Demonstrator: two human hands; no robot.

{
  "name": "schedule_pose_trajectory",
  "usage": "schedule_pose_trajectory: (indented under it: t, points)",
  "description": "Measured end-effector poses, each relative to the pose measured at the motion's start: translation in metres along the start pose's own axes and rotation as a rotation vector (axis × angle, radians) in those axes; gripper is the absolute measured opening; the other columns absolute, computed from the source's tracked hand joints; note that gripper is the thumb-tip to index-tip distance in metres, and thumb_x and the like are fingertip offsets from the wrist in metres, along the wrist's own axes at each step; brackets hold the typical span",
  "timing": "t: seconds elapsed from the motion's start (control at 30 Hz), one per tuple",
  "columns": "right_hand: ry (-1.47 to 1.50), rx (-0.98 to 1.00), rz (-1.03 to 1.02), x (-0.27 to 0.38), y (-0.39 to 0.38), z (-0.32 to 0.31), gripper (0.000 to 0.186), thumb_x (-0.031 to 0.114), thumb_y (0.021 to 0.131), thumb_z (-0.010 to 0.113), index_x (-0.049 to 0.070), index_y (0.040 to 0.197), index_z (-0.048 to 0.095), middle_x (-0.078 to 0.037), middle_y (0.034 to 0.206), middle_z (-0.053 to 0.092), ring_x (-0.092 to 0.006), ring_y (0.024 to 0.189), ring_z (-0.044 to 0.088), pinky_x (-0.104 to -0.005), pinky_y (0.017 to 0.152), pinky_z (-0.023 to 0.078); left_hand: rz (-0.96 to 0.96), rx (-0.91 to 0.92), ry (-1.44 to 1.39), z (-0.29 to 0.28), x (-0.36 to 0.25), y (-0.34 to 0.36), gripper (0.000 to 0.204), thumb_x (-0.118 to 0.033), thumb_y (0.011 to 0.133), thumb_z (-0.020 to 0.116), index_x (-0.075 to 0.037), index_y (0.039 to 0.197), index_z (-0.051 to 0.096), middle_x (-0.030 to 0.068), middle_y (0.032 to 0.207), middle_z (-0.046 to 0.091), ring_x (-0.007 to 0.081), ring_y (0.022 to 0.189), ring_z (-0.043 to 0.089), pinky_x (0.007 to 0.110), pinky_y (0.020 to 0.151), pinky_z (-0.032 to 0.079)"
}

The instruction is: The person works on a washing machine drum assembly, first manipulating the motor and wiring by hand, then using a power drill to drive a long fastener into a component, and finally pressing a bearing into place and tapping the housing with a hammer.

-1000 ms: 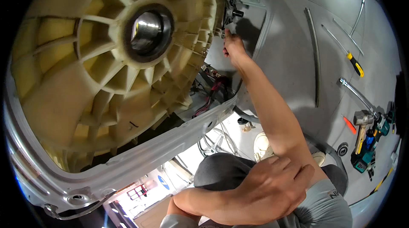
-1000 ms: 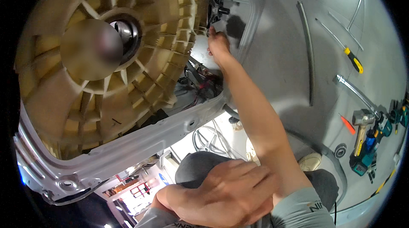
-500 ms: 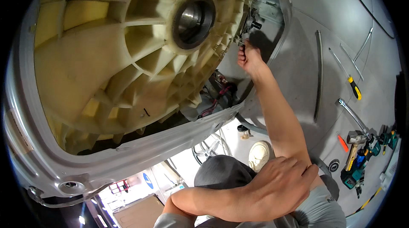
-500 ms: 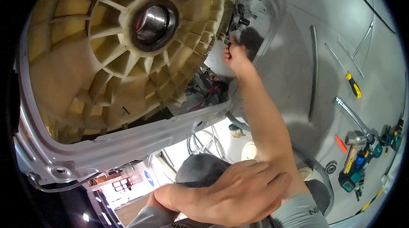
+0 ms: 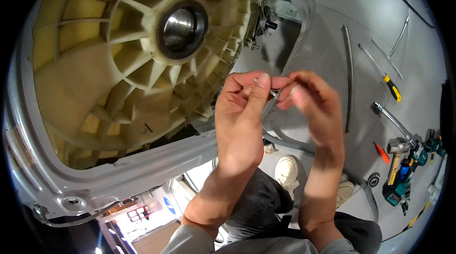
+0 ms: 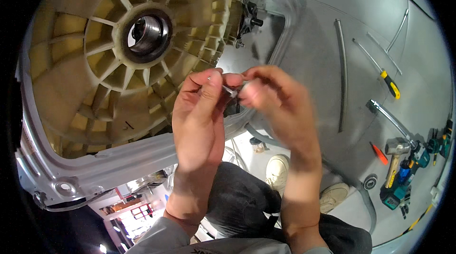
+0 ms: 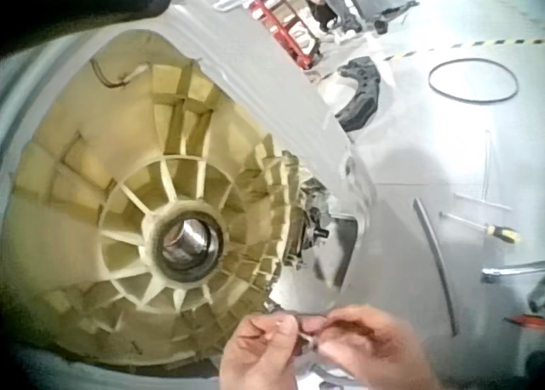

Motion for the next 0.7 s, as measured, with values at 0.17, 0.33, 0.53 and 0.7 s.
schedule_pose_trajectory:
  t: [0.17,0.33,0.53,0.7]
  points:
    - [-0.079,-0.101,-0.116,-0.009,-0.007,0.023,0.028,0.000,0.082,0.069,-0.001,0.109,0.060,-0.007,0.094,0.067,-0.0108,0.086,0.063,-0.0248,0.078,0.052,0.049,-0.094,-0.084,-0.002,0.011,0.001,0.013,-0.014,0.098,0.054,-0.002,0.101,0.058,0.0100,0.102,0.063,0.0174,0.089,0.060,0.032,0.083,0.049]
    - [-0.076,-0.235,-0.160,-0.011,-0.007,0.034,0.019,0.003,0.084,0.069,-0.002,0.101,0.064,-0.008,0.090,0.068,-0.0103,0.083,0.064,-0.0248,0.075,0.053,0.042,-0.074,-0.063,-0.009,0.011,0.001,0.020,-0.013,0.097,0.055,0.001,0.111,0.056,0.0092,0.107,0.060,0.0156,0.099,0.056,0.029,0.090,0.045]
    - [0.117,-0.447,-0.071,-0.063,0.064,-0.005,0.015,0.003,0.087,0.065,-0.006,0.098,0.063,-0.012,0.087,0.068,-0.0150,0.074,0.066,-0.0268,0.066,0.054,0.294,-0.182,0.393,0.010,0.006,0.000,0.036,-0.006,0.092,0.058,0.002,0.125,0.048,0.0104,0.120,0.055,0.0174,0.112,0.050,0.031,0.100,0.037]
    - [0.215,-0.573,-0.049,-0.109,0.165,-0.021,0.015,0.000,0.090,0.059,-0.008,0.103,0.057,-0.014,0.087,0.064,-0.0198,0.073,0.066,-0.0296,0.066,0.056,0.292,0.475,0.895,0.037,0.007,-0.013,0.022,-0.001,0.082,0.065,0.001,0.104,0.063,0.0106,0.103,0.062,0.0197,0.094,0.059,0.029,0.086,0.045]
Point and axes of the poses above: each hand's wrist, its own y-axis towards the middle knuckle, its own z-axis out of the palm, x = y × z, the point moved 3 cm from there along y, towards the middle knuckle
